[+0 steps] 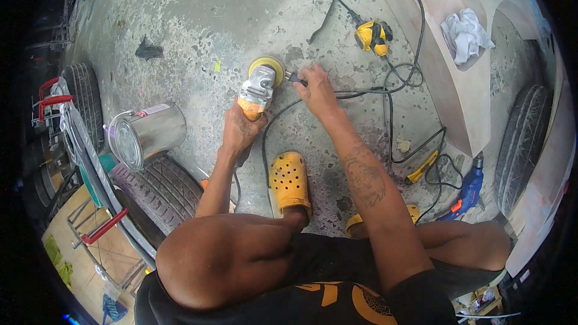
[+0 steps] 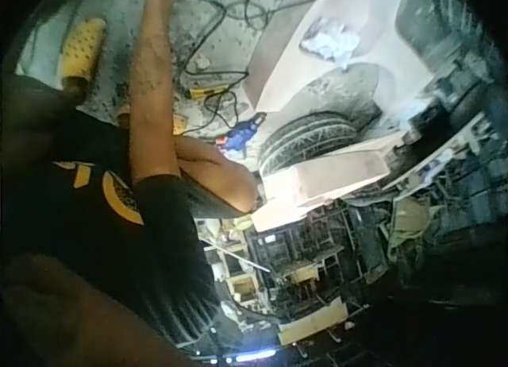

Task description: Using a grinder and electric drill to refine and modify a fiberglass or plastic car body part.

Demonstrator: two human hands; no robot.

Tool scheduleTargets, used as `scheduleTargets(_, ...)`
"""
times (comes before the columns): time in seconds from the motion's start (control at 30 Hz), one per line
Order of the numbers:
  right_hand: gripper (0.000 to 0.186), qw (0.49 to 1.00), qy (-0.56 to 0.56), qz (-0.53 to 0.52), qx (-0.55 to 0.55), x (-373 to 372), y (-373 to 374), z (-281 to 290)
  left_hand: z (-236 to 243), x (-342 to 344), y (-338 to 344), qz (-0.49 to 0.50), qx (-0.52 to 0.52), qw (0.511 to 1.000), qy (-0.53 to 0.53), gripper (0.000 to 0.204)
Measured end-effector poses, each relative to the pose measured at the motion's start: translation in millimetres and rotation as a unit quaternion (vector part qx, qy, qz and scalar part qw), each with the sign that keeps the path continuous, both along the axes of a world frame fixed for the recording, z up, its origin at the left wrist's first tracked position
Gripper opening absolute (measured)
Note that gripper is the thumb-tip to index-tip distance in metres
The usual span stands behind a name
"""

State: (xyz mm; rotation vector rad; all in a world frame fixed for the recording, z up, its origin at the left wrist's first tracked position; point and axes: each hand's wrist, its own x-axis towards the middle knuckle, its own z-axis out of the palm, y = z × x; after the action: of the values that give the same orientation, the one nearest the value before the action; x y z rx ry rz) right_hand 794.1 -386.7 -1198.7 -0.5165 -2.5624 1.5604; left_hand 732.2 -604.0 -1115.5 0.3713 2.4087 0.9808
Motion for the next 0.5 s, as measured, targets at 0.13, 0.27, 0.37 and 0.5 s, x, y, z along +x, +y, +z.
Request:
scheduleTargets(0.13,0.023,1.0,-0.002,-0.002,-0.008,0.9,-0.1,1.4,0.1,-1.0,-1.7,0.011,-0.003,1.0,-0.004,0.05)
scheduleTargets(0.27,0.022,0.999,0.029,-0.003,0.028,0.8,1.4,-1.3,2.1,0.9,1.9,-0.004,0.009,1.0,0.0,0.048)
scheduleTargets(0.37,0.022,0.999,0.028,0.0,0.024,-0.2,-0.5,1.9,-0.3,1.2,-1.1,-0.009,-0.002,1.0,0.012,0.046)
scheduleTargets(0.5,0.022,1.0,0.009,-0.001,-0.003,0.7,-0.4,2.1,1.3,-0.4,-0.5,0.004,-0.003,1.0,-0.007,0.046)
